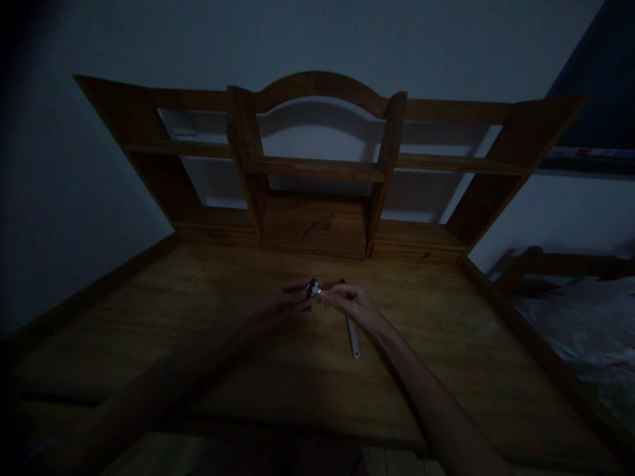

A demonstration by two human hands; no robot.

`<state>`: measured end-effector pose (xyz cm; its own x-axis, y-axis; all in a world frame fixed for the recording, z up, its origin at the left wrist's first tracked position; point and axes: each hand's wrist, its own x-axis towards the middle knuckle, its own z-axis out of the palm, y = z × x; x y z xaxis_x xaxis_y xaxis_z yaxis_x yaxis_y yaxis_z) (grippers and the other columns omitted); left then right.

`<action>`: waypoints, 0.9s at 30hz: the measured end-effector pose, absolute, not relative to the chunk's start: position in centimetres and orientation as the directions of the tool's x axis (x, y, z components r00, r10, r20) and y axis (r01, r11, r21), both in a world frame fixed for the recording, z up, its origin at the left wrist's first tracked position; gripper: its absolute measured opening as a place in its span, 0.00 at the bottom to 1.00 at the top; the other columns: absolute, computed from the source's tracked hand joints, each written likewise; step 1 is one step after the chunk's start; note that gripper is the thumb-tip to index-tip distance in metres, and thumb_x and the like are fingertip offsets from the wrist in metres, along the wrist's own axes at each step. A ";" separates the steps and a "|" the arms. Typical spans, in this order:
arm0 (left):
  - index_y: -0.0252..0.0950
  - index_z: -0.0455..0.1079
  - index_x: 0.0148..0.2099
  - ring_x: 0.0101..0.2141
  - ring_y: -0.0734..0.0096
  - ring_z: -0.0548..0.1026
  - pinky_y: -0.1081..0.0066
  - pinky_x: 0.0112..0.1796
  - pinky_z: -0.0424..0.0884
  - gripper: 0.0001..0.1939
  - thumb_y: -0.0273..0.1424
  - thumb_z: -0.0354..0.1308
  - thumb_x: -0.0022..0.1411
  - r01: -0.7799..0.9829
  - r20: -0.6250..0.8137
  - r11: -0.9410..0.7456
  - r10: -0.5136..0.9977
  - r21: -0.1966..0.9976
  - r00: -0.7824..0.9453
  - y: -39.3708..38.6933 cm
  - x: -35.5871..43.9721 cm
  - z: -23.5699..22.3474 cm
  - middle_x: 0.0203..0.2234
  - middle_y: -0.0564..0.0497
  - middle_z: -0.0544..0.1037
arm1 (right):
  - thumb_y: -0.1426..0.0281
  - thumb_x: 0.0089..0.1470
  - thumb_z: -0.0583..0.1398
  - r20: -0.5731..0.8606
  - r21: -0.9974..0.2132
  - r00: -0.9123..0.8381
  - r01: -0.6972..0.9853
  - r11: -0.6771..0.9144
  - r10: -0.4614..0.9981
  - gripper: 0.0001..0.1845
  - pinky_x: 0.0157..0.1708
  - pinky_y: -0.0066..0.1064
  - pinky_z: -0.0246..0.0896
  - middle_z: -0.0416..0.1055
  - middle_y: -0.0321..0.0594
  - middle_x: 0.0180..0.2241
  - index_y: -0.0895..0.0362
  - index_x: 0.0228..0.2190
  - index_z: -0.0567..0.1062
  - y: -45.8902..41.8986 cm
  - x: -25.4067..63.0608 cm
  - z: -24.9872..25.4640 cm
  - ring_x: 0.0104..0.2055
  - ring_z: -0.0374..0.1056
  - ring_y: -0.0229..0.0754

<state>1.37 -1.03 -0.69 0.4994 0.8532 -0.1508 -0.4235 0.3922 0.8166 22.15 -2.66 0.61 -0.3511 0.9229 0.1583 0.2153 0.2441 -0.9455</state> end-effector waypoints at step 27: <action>0.34 0.76 0.41 0.43 0.63 0.76 0.63 0.50 0.67 0.20 0.28 0.71 0.42 -0.363 -0.108 0.285 0.893 0.887 0.437 -1.4 1.7 0.3 0.40 0.47 0.79 | 0.53 0.53 0.57 0.238 -0.869 -0.325 0.349 0.350 0.915 0.21 0.25 0.29 0.47 0.64 0.36 0.21 0.58 0.23 0.75 -3.1 22.1 1.4 0.25 0.56 0.36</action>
